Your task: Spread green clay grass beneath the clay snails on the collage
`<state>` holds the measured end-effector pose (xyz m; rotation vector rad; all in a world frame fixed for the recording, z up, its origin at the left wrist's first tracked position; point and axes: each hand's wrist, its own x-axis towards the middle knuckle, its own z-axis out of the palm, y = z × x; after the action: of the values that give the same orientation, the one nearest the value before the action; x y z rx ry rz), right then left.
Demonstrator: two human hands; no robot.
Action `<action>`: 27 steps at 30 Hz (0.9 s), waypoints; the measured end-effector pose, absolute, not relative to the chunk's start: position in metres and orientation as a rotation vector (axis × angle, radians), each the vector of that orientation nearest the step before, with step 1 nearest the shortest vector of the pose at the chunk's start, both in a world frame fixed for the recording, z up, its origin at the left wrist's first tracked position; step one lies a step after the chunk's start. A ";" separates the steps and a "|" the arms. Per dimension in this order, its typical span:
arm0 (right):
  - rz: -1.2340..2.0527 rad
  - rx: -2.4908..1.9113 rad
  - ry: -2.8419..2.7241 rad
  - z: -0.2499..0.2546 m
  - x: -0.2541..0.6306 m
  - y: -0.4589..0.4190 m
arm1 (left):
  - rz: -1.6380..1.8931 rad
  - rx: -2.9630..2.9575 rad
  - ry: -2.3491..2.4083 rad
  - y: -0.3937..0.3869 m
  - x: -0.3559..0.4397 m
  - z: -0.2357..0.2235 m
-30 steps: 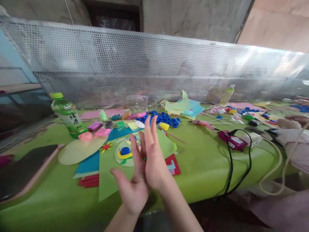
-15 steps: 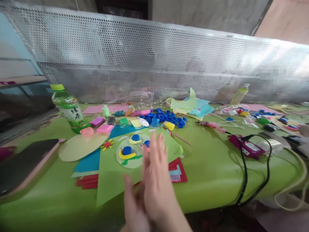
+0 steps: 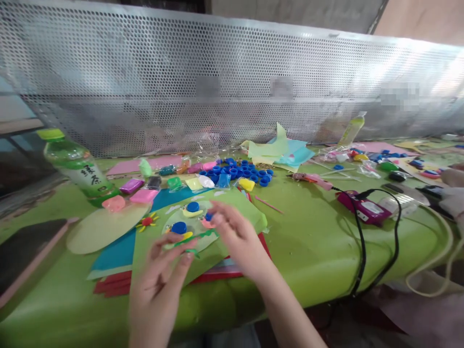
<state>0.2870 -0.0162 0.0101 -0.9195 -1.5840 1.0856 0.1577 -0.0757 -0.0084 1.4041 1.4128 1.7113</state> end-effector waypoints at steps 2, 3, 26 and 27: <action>1.148 -0.930 -1.827 0.011 0.288 -0.026 | 1.723 1.505 1.458 -0.072 0.144 -0.007; 1.154 -0.950 -1.905 0.011 0.288 -0.031 | 1.719 1.543 1.471 -0.071 0.140 -0.006; 0.520 -1.217 -1.969 -0.024 0.280 -0.026 | 1.301 2.371 2.173 -0.070 0.113 -0.032; 0.472 -1.231 -1.993 -0.026 0.280 -0.026 | 1.283 2.374 2.223 -0.069 0.112 -0.034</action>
<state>0.2797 -0.0256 -0.0265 -1.2314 -1.9931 0.4718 0.1122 -0.0689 -0.0336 2.3741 2.2228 1.2833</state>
